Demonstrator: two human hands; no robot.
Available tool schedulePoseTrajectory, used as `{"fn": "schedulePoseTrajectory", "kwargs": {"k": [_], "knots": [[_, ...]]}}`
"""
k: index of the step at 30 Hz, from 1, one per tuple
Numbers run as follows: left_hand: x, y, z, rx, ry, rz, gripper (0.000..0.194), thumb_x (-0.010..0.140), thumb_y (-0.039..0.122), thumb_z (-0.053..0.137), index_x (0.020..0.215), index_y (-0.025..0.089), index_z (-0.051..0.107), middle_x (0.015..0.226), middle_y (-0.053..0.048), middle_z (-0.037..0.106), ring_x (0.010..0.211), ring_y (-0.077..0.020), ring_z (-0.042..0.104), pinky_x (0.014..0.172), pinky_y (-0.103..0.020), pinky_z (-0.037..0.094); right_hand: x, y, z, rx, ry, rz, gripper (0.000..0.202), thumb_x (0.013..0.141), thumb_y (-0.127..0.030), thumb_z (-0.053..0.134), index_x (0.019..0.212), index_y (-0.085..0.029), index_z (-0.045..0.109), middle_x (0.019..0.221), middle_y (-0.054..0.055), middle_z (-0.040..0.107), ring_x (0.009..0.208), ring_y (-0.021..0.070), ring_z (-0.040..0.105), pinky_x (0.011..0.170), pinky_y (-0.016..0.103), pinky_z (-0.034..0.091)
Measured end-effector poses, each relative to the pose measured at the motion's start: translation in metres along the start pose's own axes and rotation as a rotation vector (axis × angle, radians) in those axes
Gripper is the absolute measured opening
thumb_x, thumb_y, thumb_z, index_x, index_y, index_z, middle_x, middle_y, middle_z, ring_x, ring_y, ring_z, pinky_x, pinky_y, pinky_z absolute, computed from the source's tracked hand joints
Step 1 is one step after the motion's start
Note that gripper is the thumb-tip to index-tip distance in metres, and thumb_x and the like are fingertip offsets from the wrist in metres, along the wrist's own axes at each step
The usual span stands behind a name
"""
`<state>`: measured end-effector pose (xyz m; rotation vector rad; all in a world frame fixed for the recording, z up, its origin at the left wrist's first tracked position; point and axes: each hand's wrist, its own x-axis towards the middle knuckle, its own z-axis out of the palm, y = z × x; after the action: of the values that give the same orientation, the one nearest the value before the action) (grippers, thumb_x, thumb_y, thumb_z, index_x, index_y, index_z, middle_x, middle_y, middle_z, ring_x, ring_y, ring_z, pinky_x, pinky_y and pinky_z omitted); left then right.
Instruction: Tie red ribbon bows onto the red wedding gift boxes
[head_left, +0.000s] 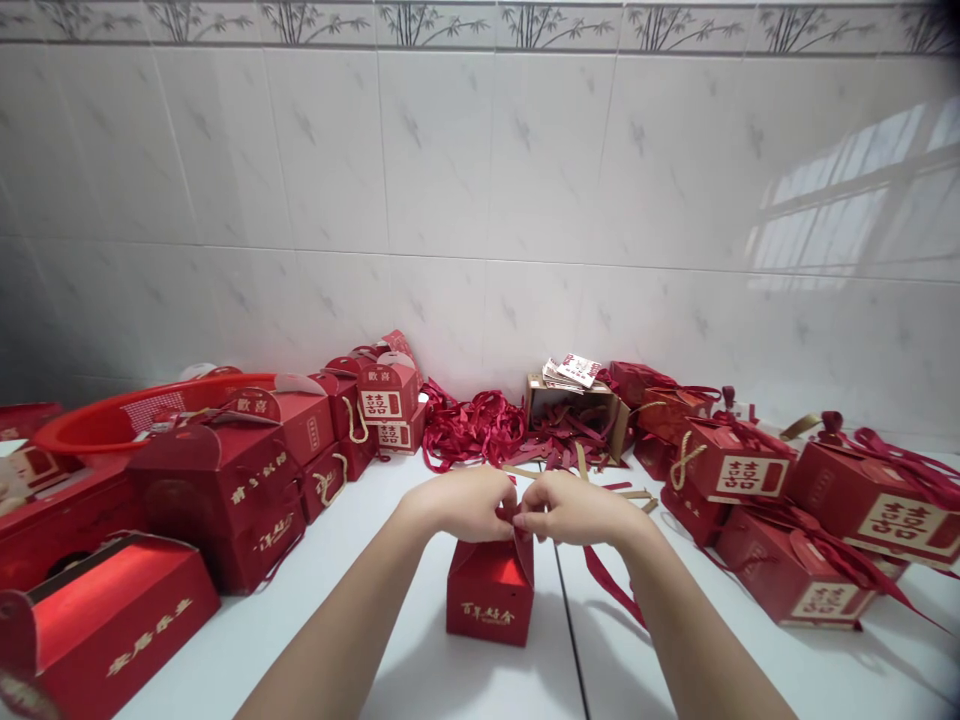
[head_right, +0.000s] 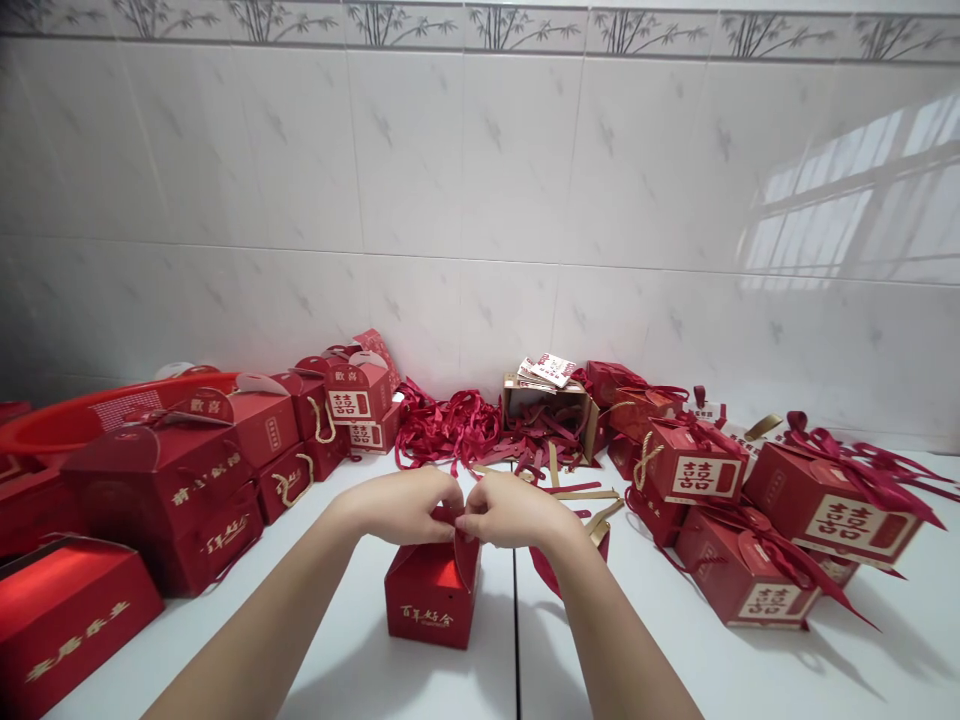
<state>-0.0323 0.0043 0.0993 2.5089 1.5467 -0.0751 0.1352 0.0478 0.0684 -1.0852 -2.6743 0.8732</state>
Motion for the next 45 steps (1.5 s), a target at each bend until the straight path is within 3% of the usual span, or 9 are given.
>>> {"fn": "schedulePoseTrajectory", "kwargs": {"k": [11, 20, 28, 30, 32, 35, 40, 43, 45], "knots": [[0.006, -0.004, 0.0, -0.123, 0.003, -0.009, 0.025, 0.069, 0.029, 0.053, 0.083, 0.019, 0.071, 0.069, -0.003, 0.065, 0.058, -0.0157, 0.053, 0.045, -0.022, 0.033, -0.003, 0.006, -0.006, -0.044, -0.036, 0.09, 0.028, 0.08, -0.039, 0.052, 0.067, -0.017, 0.063, 0.06, 0.001, 0.061, 0.055, 0.012, 0.055, 0.048, 0.022, 0.036], [0.01, -0.008, 0.003, -0.183, 0.051, 0.019, 0.026, 0.069, 0.027, 0.053, 0.086, 0.021, 0.072, 0.068, -0.001, 0.064, 0.061, -0.0146, 0.053, 0.052, -0.022, 0.037, -0.004, 0.007, -0.011, 0.019, -0.097, 0.039, 0.023, 0.081, -0.031, 0.049, 0.064, -0.017, 0.057, 0.06, 0.0, 0.058, 0.054, 0.0095, 0.051, 0.048, 0.02, 0.035], [0.013, -0.009, 0.006, -0.219, 0.102, -0.009, 0.023, 0.07, 0.033, 0.056, 0.079, 0.018, 0.07, 0.073, -0.003, 0.067, 0.065, -0.017, 0.057, 0.052, -0.023, 0.039, -0.006, 0.005, -0.016, 0.019, -0.086, 0.105, 0.023, 0.082, -0.034, 0.053, 0.07, -0.016, 0.061, 0.059, -0.001, 0.055, 0.049, 0.0079, 0.044, 0.043, 0.02, 0.032], [0.011, -0.008, 0.006, -0.217, 0.129, -0.012, 0.02, 0.071, 0.032, 0.055, 0.077, 0.018, 0.068, 0.076, -0.004, 0.067, 0.067, -0.0177, 0.058, 0.054, -0.024, 0.04, -0.006, 0.007, -0.016, 0.04, 0.003, 0.096, 0.018, 0.079, -0.034, 0.058, 0.083, -0.017, 0.064, 0.074, 0.002, 0.063, 0.058, 0.0098, 0.052, 0.047, 0.019, 0.037], [0.008, -0.007, 0.006, -0.222, 0.169, -0.009, 0.018, 0.071, 0.027, 0.053, 0.078, 0.018, 0.067, 0.08, -0.004, 0.068, 0.07, -0.018, 0.059, 0.057, -0.025, 0.04, -0.008, 0.007, -0.016, 0.094, 0.104, 0.059, 0.026, 0.079, -0.033, 0.06, 0.099, -0.018, 0.063, 0.097, 0.006, 0.065, 0.074, 0.0129, 0.058, 0.054, 0.019, 0.043], [0.002, -0.003, 0.004, -0.259, 0.235, -0.019, 0.018, 0.07, 0.02, 0.051, 0.078, 0.018, 0.067, 0.08, -0.004, 0.069, 0.07, -0.0179, 0.06, 0.057, -0.026, 0.04, -0.012, 0.002, -0.017, 0.189, 0.113, -0.038, 0.034, 0.083, -0.034, 0.055, 0.114, -0.022, 0.06, 0.118, 0.007, 0.06, 0.094, 0.0167, 0.06, 0.064, 0.021, 0.048], [-0.005, 0.007, -0.004, -0.282, 0.416, -0.079, 0.016, 0.072, 0.019, 0.047, 0.073, 0.018, 0.063, 0.074, -0.004, 0.068, 0.068, -0.0173, 0.06, 0.055, -0.025, 0.039, -0.009, -0.003, -0.015, 0.405, 0.091, -0.213, 0.031, 0.085, -0.031, 0.053, 0.112, -0.018, 0.062, 0.107, 0.007, 0.067, 0.1, 0.0186, 0.06, 0.079, 0.028, 0.047], [-0.012, 0.011, -0.011, -0.295, 0.542, -0.097, 0.018, 0.079, 0.028, 0.045, 0.075, 0.019, 0.061, 0.079, -0.003, 0.068, 0.072, -0.0176, 0.06, 0.058, -0.025, 0.04, -0.008, -0.004, -0.015, 0.519, 0.153, -0.221, 0.029, 0.081, -0.037, 0.059, 0.099, -0.015, 0.065, 0.093, 0.007, 0.069, 0.089, 0.018, 0.062, 0.076, 0.027, 0.047], [-0.02, 0.011, -0.014, -0.269, 0.551, -0.165, 0.023, 0.082, 0.036, 0.043, 0.082, 0.02, 0.06, 0.084, -0.004, 0.068, 0.074, -0.019, 0.061, 0.059, -0.026, 0.042, -0.01, -0.006, -0.017, 0.558, 0.221, -0.196, 0.029, 0.079, -0.042, 0.062, 0.09, -0.015, 0.066, 0.086, 0.006, 0.069, 0.082, 0.0171, 0.062, 0.07, 0.025, 0.046]]}}
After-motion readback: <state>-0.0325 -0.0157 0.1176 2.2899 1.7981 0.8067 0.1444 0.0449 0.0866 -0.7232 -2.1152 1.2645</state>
